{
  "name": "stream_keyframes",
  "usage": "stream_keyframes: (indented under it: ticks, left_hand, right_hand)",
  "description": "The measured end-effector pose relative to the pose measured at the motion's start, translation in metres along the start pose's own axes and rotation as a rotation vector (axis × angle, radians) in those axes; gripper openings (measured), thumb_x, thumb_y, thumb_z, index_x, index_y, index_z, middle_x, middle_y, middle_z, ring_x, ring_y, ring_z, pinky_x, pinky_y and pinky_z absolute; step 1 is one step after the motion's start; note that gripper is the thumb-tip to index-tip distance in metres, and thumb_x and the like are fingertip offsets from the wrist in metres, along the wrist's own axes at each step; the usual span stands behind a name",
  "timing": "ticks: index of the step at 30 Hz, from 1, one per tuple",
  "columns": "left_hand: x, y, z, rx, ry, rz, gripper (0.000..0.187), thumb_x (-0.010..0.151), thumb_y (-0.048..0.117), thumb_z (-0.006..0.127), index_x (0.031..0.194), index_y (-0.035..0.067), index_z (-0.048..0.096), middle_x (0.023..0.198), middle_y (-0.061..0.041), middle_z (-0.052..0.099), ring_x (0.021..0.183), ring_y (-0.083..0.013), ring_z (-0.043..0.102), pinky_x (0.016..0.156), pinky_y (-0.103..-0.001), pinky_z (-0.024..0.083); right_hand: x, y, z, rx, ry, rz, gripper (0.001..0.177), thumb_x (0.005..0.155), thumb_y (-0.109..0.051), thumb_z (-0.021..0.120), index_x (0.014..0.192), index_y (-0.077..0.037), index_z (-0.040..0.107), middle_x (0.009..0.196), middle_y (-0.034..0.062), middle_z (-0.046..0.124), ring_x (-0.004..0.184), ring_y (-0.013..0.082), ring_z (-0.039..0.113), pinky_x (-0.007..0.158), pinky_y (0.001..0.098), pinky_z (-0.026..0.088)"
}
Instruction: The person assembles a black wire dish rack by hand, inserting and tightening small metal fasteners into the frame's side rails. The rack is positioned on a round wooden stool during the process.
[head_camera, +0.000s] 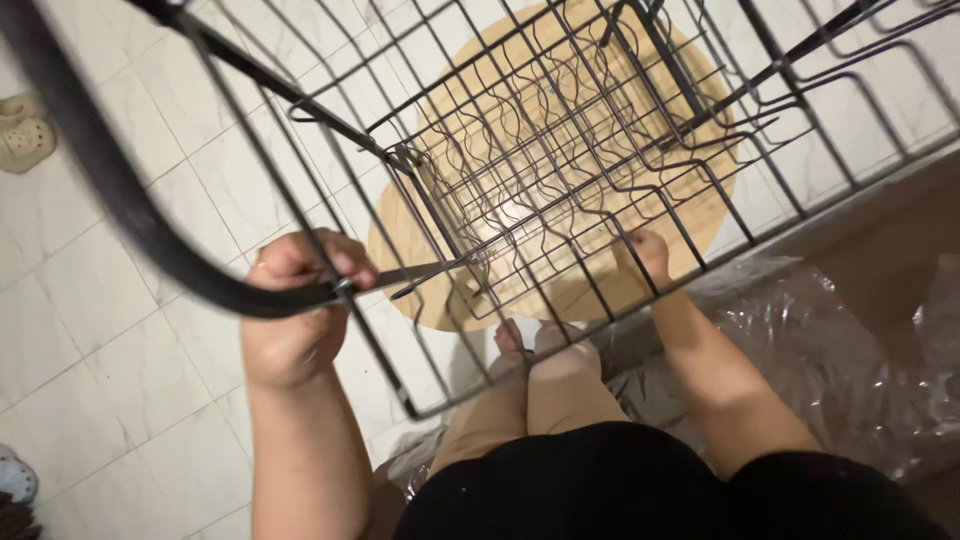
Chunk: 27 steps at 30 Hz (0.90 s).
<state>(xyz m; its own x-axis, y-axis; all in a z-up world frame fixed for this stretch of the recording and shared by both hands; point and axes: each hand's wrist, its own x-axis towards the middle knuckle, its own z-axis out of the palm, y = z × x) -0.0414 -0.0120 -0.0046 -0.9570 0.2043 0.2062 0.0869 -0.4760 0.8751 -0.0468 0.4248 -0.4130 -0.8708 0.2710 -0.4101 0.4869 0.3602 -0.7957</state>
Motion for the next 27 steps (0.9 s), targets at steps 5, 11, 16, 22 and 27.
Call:
stream_keyframes:
  ticks: [5,11,16,22,27]
  left_hand:
    - [-0.006,-0.009,0.009,-0.008,0.041,0.071,0.027,0.099,0.018,0.075,0.116,0.001,0.062,0.113,-0.012,0.067,0.108,-0.0238,0.067,0.100,-0.039,0.053]
    - [-0.016,-0.005,0.024,0.022,0.153,0.037,0.018,0.101,0.011,0.065,0.116,0.002,0.060,0.117,-0.013,0.070,0.111,-0.0197,0.067,0.103,-0.035,0.053]
    - [-0.022,0.006,0.039,0.335,0.275,0.220,0.014,0.101,0.002,0.068,0.115,0.002,0.065,0.122,-0.009,0.065,0.111,-0.0157,0.061,0.094,-0.029,0.050]
    - [-0.030,0.025,0.049,0.650,0.311,0.311,0.018,0.095,0.007,0.077,0.112,0.004,0.070,0.114,-0.007,0.070,0.108,-0.0157,0.064,0.090,-0.027,0.050]
    - [-0.030,0.027,0.053,0.675,0.343,0.266,0.018,0.095,0.009,0.077,0.111,0.006,0.070,0.113,-0.004,0.071,0.106,-0.0139,0.064,0.089,-0.027,0.049]
  right_hand:
    - [-0.059,-0.047,-0.039,-0.115,-0.271,0.093,0.020,0.092,-0.014,0.061,0.084,0.002,0.070,0.063,0.0060,0.057,0.058,0.0168,0.052,0.053,0.0356,0.040]
    - [-0.156,-0.181,-0.139,-0.034,-0.710,-0.195,0.035,0.089,-0.005,0.054,0.121,-0.001,0.071,0.102,0.0004,0.076,0.090,0.0071,0.067,0.079,0.0221,0.052]
    - [-0.221,-0.306,-0.215,0.079,-0.841,-0.376,0.033,0.095,0.002,0.058,0.124,0.003,0.072,0.100,0.0101,0.072,0.084,0.0128,0.061,0.072,0.0275,0.053]
    - [-0.264,-0.378,-0.222,0.250,-0.643,-0.486,0.028,0.092,0.011,0.056,0.116,0.007,0.070,0.114,0.0119,0.069,0.101,0.0159,0.065,0.079,0.0273,0.051]
    - [-0.275,-0.404,-0.196,0.218,-0.627,-0.566,0.027,0.095,0.009,0.057,0.119,0.006,0.069,0.117,0.0133,0.071,0.106,0.0162,0.066,0.084,0.0274,0.052]
